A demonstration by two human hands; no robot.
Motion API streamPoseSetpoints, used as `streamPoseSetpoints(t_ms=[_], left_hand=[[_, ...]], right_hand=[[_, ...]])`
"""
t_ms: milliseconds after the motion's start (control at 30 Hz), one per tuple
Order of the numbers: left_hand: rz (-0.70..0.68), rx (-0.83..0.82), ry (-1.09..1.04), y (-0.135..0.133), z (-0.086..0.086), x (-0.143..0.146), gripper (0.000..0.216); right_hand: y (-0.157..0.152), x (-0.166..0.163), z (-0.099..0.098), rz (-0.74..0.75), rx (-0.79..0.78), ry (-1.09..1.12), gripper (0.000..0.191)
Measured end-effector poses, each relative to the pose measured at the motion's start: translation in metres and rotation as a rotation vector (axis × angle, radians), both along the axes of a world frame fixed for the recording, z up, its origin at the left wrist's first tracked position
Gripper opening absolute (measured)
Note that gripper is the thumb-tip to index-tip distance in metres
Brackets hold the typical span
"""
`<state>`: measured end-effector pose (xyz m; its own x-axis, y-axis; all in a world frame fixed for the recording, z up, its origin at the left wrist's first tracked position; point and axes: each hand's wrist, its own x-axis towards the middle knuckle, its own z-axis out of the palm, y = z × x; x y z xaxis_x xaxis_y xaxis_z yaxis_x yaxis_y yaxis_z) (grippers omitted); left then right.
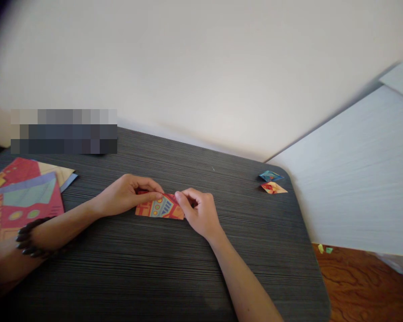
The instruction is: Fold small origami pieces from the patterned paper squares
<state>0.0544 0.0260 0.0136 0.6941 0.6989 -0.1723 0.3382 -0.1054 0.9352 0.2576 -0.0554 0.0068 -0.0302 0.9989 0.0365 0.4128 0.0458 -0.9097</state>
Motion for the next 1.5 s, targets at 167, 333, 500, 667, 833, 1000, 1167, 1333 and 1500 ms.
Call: streamPoseSetpoints(t_ms=[167,333,500,667,833,1000,1167,1333,1500], left_hand=[[-0.014,-0.017,0.024,0.002,0.001,-0.002,0.028],[-0.086,-0.008,0.036,0.007,0.003,-0.005,0.03],[-0.081,0.021,0.046,0.006,0.003,-0.005,0.029],[-0.023,0.109,0.123,-0.003,0.001,-0.001,0.024],[-0.018,0.167,0.123,-0.008,0.001,0.003,0.02],[0.001,0.224,0.169,-0.009,0.0,0.005,0.016],[0.024,0.251,0.209,-0.011,0.0,0.006,0.017],[0.027,0.218,0.181,-0.012,0.001,0.006,0.018],[0.026,0.209,0.159,-0.01,-0.002,0.003,0.018]], right_hand=[[0.002,0.006,0.006,0.038,-0.081,-0.022,0.037],[0.004,0.011,0.012,0.085,-0.112,-0.079,0.04],[0.003,0.013,0.01,0.095,-0.185,-0.054,0.035],[0.002,0.008,-0.001,0.08,-0.069,-0.09,0.027],[0.0,-0.001,-0.003,0.074,0.074,-0.183,0.021],[0.0,-0.003,0.001,0.065,0.094,-0.272,0.018],[0.001,0.0,0.002,0.093,-0.011,-0.24,0.021],[0.002,0.004,0.003,0.132,-0.051,-0.217,0.024],[0.001,0.007,0.004,0.137,-0.039,-0.182,0.029]])
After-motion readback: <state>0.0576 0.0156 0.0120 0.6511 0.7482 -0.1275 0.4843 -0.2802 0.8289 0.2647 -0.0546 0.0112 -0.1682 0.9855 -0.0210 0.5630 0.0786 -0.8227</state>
